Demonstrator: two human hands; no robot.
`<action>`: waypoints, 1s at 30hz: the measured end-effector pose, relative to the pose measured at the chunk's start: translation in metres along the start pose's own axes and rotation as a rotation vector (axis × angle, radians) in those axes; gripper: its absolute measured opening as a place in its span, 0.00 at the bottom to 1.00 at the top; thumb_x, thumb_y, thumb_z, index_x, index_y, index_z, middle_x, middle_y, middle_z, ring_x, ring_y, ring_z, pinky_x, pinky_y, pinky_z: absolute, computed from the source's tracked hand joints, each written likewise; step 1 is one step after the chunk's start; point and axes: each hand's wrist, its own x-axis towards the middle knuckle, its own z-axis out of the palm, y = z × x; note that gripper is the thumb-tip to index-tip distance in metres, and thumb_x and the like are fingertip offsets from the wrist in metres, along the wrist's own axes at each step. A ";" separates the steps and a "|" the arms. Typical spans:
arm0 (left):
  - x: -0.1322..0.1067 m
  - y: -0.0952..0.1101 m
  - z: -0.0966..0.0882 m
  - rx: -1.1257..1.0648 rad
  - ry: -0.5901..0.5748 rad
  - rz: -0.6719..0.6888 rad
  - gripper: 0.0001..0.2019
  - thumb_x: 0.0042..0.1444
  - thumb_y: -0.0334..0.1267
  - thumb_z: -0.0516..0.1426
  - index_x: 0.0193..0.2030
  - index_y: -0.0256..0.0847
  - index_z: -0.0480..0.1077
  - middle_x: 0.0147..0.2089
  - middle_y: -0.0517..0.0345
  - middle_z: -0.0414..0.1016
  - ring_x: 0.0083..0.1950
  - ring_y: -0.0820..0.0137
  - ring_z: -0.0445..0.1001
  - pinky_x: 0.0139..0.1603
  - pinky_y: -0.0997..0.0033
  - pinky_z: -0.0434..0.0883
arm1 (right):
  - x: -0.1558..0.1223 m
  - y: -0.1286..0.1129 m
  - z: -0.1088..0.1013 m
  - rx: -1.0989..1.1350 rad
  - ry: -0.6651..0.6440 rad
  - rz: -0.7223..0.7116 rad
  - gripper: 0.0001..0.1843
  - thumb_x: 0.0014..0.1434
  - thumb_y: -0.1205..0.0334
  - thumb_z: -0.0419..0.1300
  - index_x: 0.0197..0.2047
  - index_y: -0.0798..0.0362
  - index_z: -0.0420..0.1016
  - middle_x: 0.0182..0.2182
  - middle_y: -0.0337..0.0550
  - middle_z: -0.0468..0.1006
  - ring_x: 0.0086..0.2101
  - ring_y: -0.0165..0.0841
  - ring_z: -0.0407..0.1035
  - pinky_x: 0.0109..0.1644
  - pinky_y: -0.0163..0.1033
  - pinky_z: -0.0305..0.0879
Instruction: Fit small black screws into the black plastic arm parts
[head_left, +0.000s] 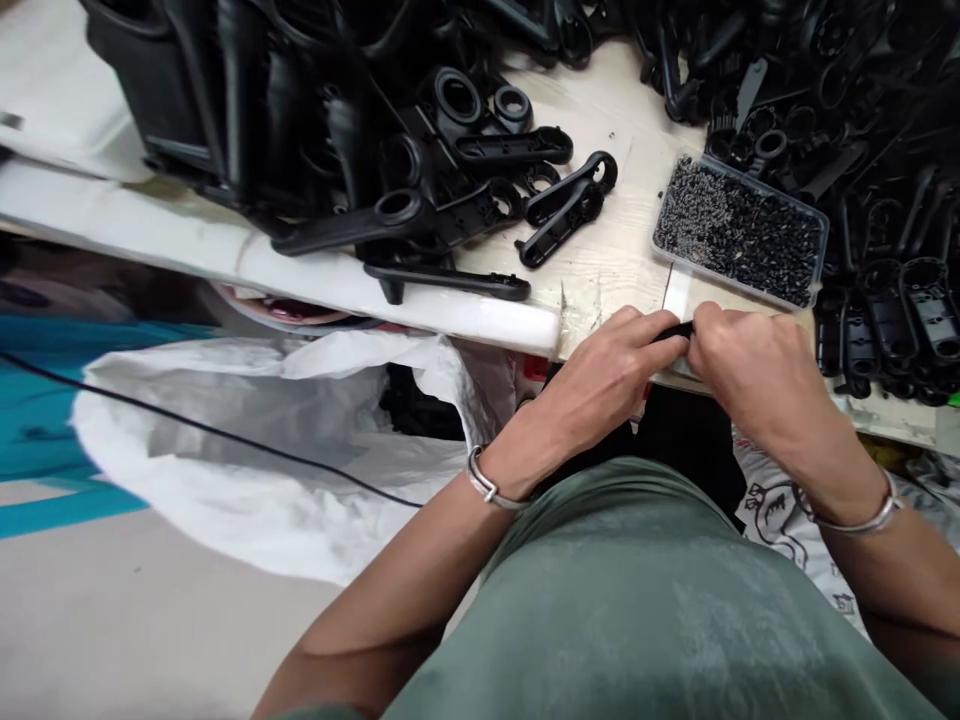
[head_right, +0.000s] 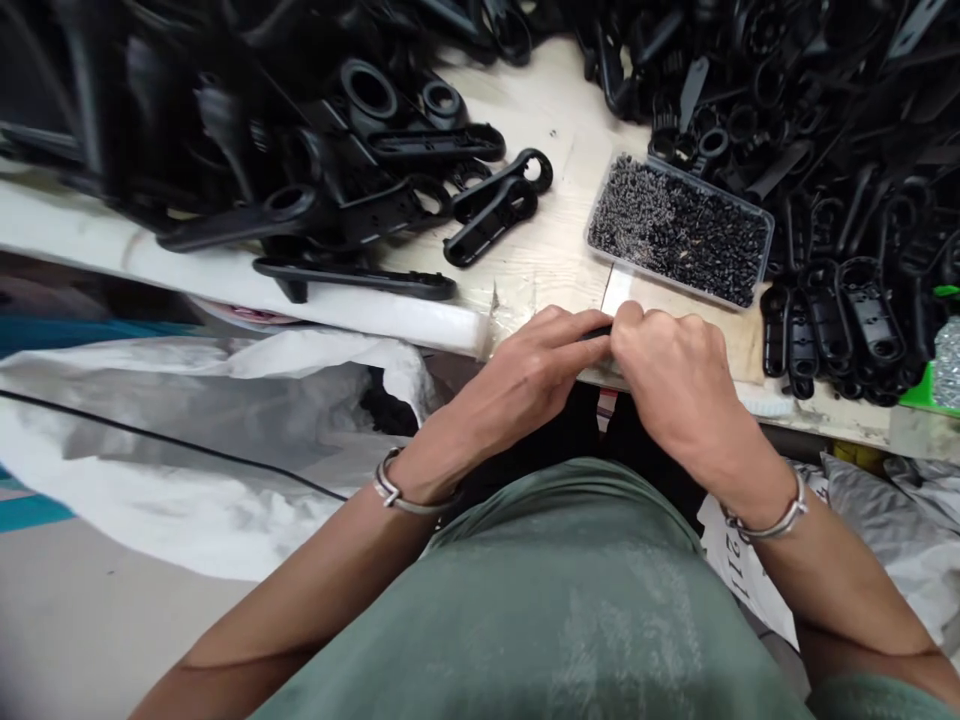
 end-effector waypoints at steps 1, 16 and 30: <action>0.000 0.001 -0.001 0.024 -0.017 -0.001 0.17 0.67 0.24 0.43 0.48 0.37 0.71 0.51 0.50 0.73 0.44 0.67 0.66 0.49 0.67 0.68 | 0.002 0.007 0.004 0.081 0.018 -0.007 0.13 0.61 0.72 0.51 0.41 0.59 0.76 0.27 0.52 0.80 0.27 0.37 0.73 0.28 0.38 0.53; 0.003 0.005 -0.005 0.089 -0.032 -0.002 0.19 0.64 0.20 0.45 0.50 0.38 0.72 0.53 0.51 0.75 0.45 0.69 0.69 0.49 0.69 0.70 | -0.024 0.034 0.063 1.573 0.161 0.379 0.26 0.57 0.53 0.65 0.54 0.59 0.74 0.31 0.46 0.81 0.31 0.35 0.78 0.34 0.39 0.79; -0.002 0.013 0.011 0.114 0.083 0.078 0.23 0.61 0.18 0.43 0.57 0.40 0.68 0.57 0.51 0.72 0.44 0.69 0.67 0.48 0.69 0.71 | -0.027 0.024 0.073 2.068 0.184 0.381 0.33 0.47 0.55 0.74 0.55 0.56 0.72 0.38 0.45 0.82 0.35 0.35 0.79 0.51 0.50 0.78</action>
